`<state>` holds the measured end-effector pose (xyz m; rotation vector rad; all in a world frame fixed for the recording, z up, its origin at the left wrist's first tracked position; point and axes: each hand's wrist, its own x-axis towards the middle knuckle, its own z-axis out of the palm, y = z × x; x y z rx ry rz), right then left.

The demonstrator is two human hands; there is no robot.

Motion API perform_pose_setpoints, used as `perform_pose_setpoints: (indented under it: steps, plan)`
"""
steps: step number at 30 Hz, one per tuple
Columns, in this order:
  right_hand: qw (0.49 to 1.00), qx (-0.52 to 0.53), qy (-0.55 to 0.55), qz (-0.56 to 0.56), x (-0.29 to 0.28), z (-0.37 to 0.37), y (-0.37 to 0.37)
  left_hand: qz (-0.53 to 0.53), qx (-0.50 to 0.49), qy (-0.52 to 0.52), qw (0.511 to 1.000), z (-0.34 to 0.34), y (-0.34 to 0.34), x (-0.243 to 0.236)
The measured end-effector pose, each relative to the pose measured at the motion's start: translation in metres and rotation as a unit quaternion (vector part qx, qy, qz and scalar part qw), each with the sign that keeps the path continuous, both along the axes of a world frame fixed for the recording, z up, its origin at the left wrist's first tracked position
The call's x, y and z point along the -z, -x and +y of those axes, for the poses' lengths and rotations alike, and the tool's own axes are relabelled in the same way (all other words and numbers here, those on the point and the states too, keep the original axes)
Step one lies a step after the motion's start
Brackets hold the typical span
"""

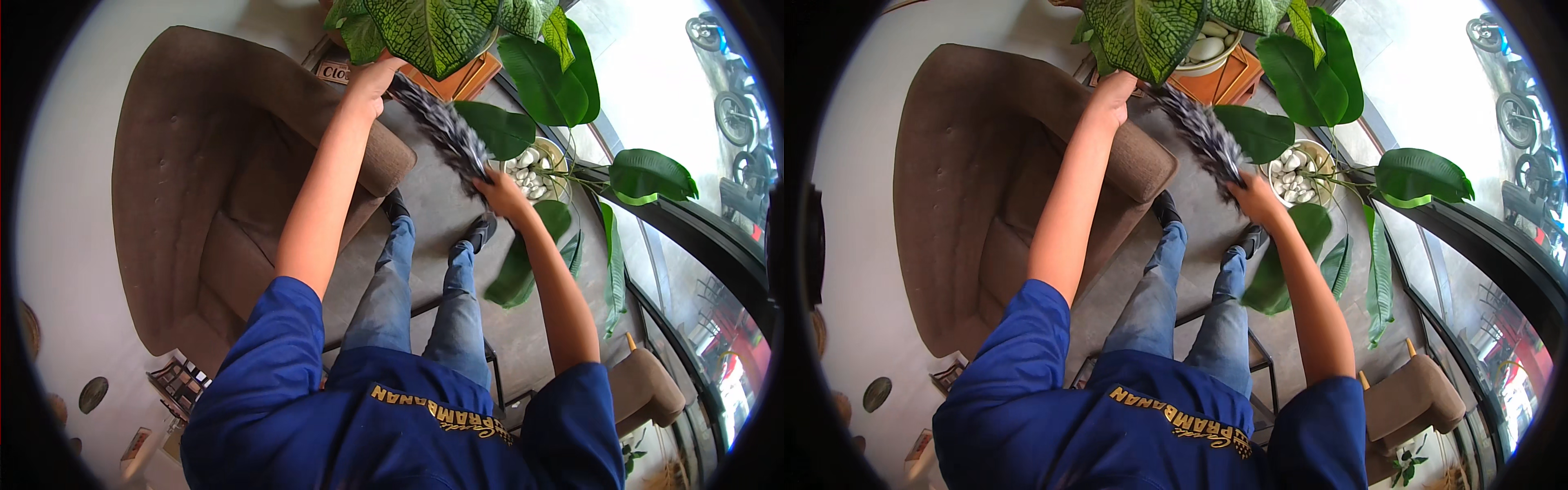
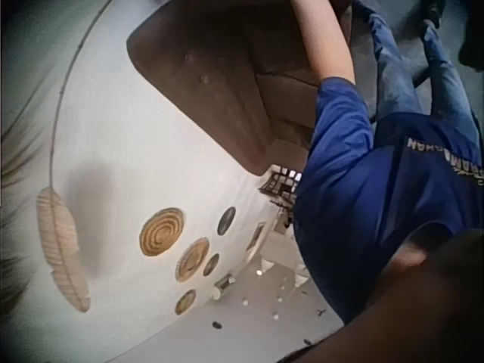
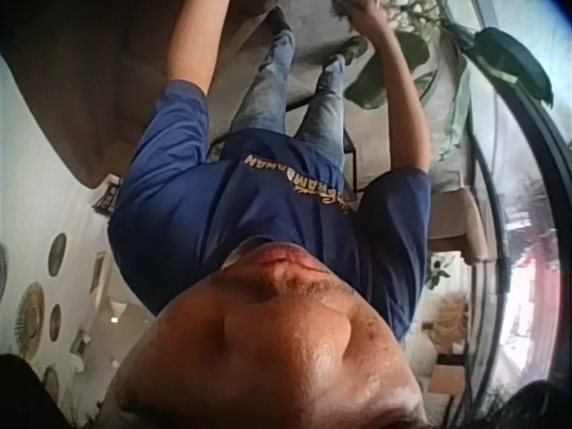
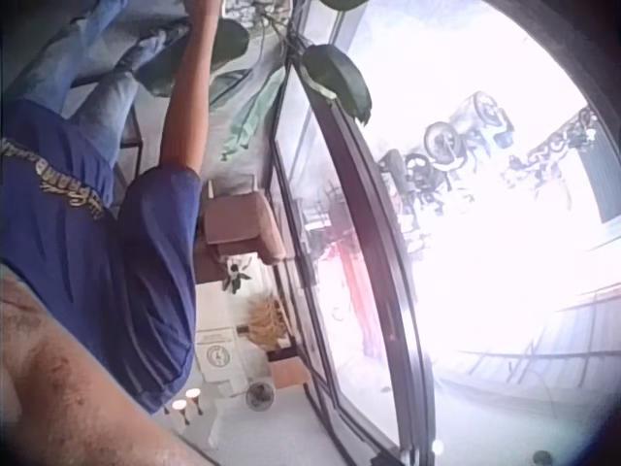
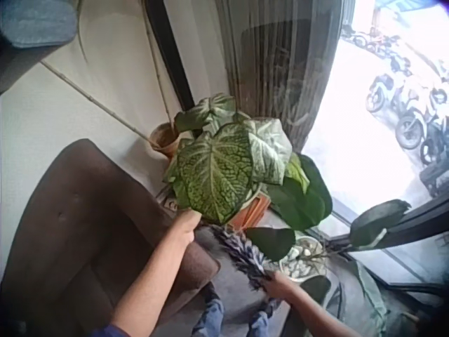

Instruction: Dusting leaves of potted plants and the surface of a couch with a feather duster.

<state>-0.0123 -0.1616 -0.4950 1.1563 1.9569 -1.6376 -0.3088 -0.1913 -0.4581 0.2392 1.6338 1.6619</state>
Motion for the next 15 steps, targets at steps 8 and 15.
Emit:
perform_pose_setpoints:
  steps: [8, 15]
  plan:
    - [0.982, 0.141, -0.102, -0.069, -0.083, -0.092, -0.111, 0.038, -0.017, 0.029, 0.999, -0.001, 0.000, 0.001]
    - [0.983, 0.172, -0.021, 0.066, -0.076, -0.135, -0.064, 0.018, -0.020, 0.009, 1.000, -0.001, -0.001, -0.001]
